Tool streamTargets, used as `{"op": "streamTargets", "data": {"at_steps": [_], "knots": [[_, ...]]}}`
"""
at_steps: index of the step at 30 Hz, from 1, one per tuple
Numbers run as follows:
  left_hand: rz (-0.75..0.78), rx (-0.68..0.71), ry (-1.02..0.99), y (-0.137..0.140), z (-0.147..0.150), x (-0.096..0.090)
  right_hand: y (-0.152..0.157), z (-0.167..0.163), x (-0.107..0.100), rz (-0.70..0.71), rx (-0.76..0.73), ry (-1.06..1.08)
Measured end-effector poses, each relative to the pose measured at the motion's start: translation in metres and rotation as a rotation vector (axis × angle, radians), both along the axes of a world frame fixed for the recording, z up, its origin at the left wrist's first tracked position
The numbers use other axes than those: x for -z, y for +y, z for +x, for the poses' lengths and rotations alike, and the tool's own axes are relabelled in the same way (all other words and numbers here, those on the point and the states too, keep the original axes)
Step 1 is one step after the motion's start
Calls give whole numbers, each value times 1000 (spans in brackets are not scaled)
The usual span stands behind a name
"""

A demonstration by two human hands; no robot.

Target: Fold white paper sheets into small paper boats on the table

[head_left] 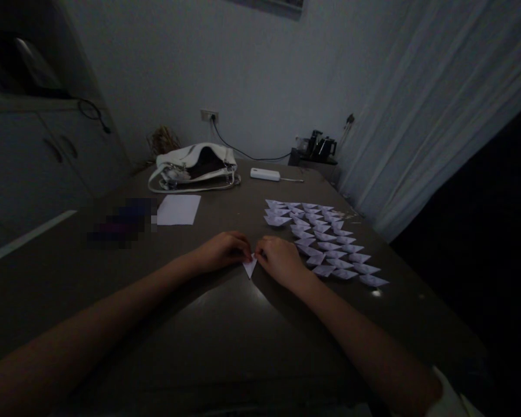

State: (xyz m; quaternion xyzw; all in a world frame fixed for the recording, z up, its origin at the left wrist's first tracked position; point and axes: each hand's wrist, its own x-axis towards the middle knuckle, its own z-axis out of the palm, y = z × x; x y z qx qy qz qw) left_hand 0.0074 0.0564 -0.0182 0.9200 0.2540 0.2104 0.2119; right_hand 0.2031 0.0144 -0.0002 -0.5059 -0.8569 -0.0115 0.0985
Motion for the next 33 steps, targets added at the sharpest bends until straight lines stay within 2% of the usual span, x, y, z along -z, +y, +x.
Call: {"op": "streamTargets", "data": {"at_steps": [12,18,28,33], "knots": [[-29,3,-8,-3,0,-3,8,3,0,18,134,-48],[-14,-6,0,-2,-1,-3,8,5,3,28,76,95],[-3,-8,-9,-1,-1,1,-8,-3,-11,-70,-38,49],[-14,-15,-3,0,-1,2,-2,1,-4,-79,-30,106]]}}
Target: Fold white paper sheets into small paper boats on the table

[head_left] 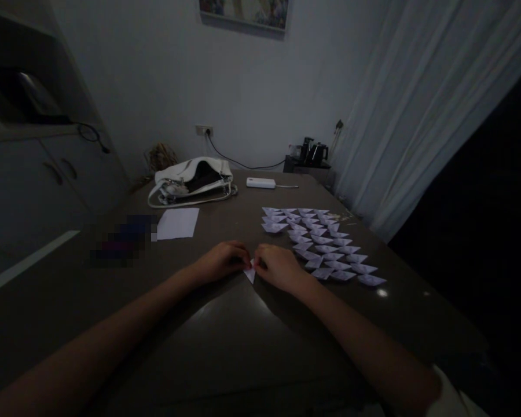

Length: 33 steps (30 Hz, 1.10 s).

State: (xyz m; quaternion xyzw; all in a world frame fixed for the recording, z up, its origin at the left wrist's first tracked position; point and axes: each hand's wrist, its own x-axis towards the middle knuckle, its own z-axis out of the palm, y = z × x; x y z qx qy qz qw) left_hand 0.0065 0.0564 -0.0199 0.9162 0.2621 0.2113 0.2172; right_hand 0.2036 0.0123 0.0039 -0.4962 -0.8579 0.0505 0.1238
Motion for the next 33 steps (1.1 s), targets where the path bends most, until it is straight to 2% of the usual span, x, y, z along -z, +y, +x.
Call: {"op": "streamTargets", "data": {"at_steps": [3,7,22,28,33], "knots": [[-14,-16,15,-1,1,-2,9,5,8,-28,-42,81],[-15,-24,16,-2,0,-3,13,6,12,54,-19,120],[-43,-9,-8,0,0,-1,15,-5,9,100,161,-89],[-23,-16,-18,0,0,0,19,0,18,121,150,59],[-33,-13,-14,-2,1,-2,19,5,16,91,121,127]]}}
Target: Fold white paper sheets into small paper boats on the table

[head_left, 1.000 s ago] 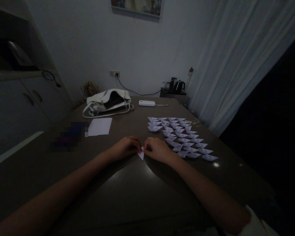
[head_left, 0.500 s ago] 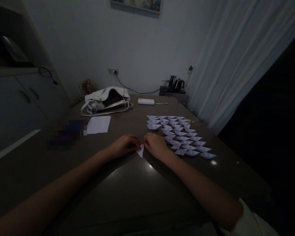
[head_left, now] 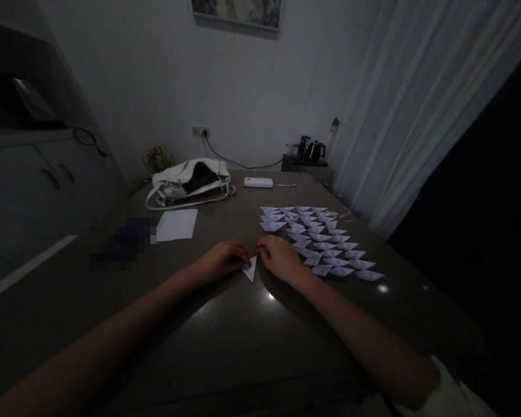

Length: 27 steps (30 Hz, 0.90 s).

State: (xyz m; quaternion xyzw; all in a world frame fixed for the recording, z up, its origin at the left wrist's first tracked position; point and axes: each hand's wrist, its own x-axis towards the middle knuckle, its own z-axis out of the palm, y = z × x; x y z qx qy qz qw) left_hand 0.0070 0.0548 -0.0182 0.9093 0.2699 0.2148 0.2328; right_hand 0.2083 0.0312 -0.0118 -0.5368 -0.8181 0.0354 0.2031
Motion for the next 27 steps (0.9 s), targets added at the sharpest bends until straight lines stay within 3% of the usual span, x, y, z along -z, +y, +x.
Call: {"op": "streamTargets", "data": {"at_steps": [9,14,27], "knots": [[80,-2,40,0,-1,1,-4,5,-3,-46,-68,-49],[135,-94,59,2,-4,2,-1,8,-2,-40,-87,40],[42,-173,-6,-2,-4,-1,0,6,-4,5,-101,251]]}}
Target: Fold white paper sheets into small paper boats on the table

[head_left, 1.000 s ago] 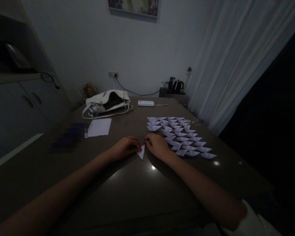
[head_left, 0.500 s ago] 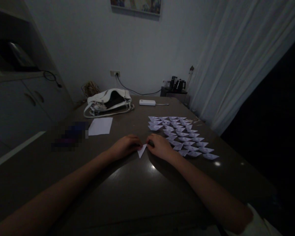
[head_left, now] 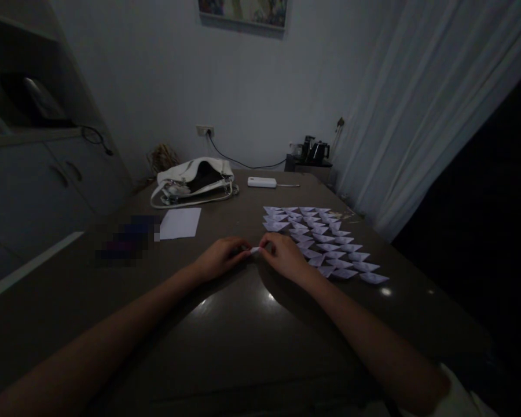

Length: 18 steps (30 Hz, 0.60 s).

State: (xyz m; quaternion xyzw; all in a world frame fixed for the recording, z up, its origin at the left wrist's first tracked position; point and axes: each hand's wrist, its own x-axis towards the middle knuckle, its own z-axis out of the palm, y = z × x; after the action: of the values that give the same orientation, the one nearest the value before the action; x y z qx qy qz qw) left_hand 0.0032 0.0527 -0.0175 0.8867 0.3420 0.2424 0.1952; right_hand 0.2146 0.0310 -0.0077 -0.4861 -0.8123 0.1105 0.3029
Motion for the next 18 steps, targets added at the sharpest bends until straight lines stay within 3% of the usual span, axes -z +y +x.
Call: {"op": "streamTargets", "data": {"at_steps": [4,11,18], "knots": [[-65,10,-62,-1,0,1,0,-2,0,-4,-26,111],[-243,9,-203,-4,8,2,2,-9,5,-133,-86,393],[-269,-14,-246,-3,8,4,1,-10,6,-190,-110,458]]}}
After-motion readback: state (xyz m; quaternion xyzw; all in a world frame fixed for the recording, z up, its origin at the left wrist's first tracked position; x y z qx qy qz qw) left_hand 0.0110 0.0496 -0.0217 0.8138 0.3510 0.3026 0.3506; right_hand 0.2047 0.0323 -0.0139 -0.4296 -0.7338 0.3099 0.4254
